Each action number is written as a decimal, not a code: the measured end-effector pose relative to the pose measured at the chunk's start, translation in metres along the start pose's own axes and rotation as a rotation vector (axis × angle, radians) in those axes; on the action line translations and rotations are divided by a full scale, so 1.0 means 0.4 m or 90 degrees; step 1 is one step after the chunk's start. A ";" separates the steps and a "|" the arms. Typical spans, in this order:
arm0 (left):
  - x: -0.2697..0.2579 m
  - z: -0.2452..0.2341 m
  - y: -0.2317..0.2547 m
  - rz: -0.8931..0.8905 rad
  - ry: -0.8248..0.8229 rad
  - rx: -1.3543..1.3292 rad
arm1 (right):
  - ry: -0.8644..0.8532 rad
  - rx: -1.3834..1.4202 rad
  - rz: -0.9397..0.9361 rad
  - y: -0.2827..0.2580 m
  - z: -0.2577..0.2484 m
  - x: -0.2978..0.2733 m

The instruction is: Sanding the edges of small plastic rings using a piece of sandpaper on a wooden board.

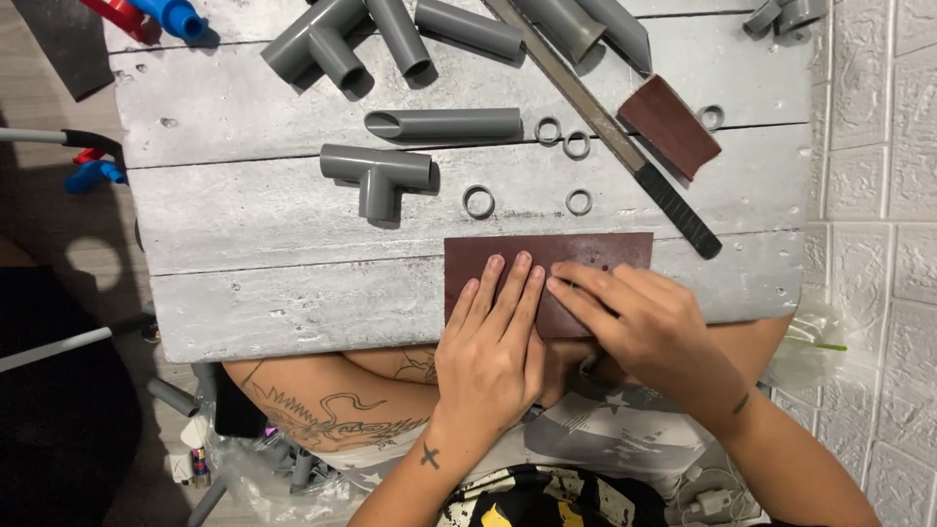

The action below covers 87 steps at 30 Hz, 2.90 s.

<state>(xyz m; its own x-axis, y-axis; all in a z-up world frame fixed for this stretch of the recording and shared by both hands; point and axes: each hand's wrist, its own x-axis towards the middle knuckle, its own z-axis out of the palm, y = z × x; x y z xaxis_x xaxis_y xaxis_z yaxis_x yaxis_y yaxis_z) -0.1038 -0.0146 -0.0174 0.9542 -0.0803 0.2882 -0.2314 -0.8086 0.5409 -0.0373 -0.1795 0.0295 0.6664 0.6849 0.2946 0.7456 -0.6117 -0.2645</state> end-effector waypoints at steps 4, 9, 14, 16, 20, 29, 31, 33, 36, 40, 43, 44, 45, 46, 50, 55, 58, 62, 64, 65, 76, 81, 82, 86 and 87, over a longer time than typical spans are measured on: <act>-0.003 0.005 -0.001 -0.001 -0.002 0.007 | -0.016 -0.027 0.015 0.019 -0.002 -0.037; -0.011 0.015 0.002 -0.010 -0.009 0.008 | -0.018 -0.057 0.059 0.017 -0.014 -0.106; -0.011 0.007 0.018 -0.013 -0.018 -0.005 | -0.022 -0.064 0.039 -0.019 0.046 -0.099; -0.013 0.007 0.021 -0.014 -0.020 -0.012 | 0.021 0.012 0.062 0.002 0.083 -0.073; -0.002 -0.030 0.043 -0.043 -0.074 -0.053 | 0.101 0.166 0.149 0.045 0.061 0.018; 0.001 -0.061 0.065 -0.061 -0.110 -0.126 | 0.117 0.062 0.138 0.076 0.072 0.092; 0.010 -0.062 0.063 -0.067 -0.106 -0.142 | 0.114 0.013 0.142 0.075 0.065 0.084; 0.019 -0.060 0.057 -0.063 -0.057 -0.131 | 0.142 0.013 0.164 0.071 0.054 0.068; 0.063 -0.034 0.014 -0.044 0.014 -0.045 | 0.127 0.086 0.211 0.076 0.020 0.048; 0.156 -0.046 0.000 -0.008 0.001 -0.012 | 0.127 0.132 0.239 0.075 0.017 0.031; 0.197 -0.040 -0.015 0.047 -0.027 -0.004 | 0.128 0.115 0.233 0.077 0.025 0.034; 0.206 -0.038 -0.020 0.053 -0.034 -0.001 | 0.130 0.108 0.231 0.078 0.027 0.037; 0.213 -0.036 -0.024 0.058 -0.043 0.001 | 0.130 0.102 0.231 0.078 0.029 0.040; 0.220 -0.036 -0.024 0.060 -0.041 0.002 | 0.133 0.102 0.230 0.081 0.030 0.043; 0.236 -0.008 -0.041 0.068 -0.030 0.009 | 0.115 0.103 0.242 0.104 0.049 0.035; 0.243 0.003 -0.047 0.063 -0.015 0.004 | 0.104 0.134 0.257 0.113 0.058 0.032; 0.242 0.012 -0.056 0.055 -0.017 -0.001 | 0.113 0.140 0.240 0.118 0.058 0.034; 0.241 0.016 -0.061 0.059 -0.014 0.006 | 0.088 0.067 0.185 0.114 0.053 0.036; 0.240 0.015 -0.060 0.060 -0.015 0.014 | 0.076 0.043 0.168 0.113 0.050 0.037; 0.240 0.014 -0.059 0.063 -0.012 0.019 | 0.067 0.020 0.150 0.115 0.050 0.038; 0.238 0.015 -0.055 0.054 0.005 0.021 | 0.064 0.029 0.125 0.121 0.044 0.040; 0.238 0.019 -0.058 0.050 0.022 0.004 | 0.079 0.077 0.152 0.123 0.042 0.043; 0.238 0.019 -0.058 0.050 0.021 0.004 | 0.079 0.077 0.153 0.123 0.043 0.042; 0.238 0.019 -0.059 0.043 0.031 -0.001 | 0.076 0.084 0.154 0.125 0.044 0.041; 0.238 0.020 -0.059 0.041 0.032 -0.002 | 0.074 0.083 0.154 0.126 0.044 0.042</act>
<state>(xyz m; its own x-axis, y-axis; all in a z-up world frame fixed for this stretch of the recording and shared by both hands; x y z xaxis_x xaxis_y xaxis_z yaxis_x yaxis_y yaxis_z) -0.0060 -0.0075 -0.0090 0.9265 -0.1023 0.3621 -0.2927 -0.8008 0.5226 0.0112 -0.1919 0.0051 0.8257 0.4716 0.3096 0.5641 -0.6905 -0.4528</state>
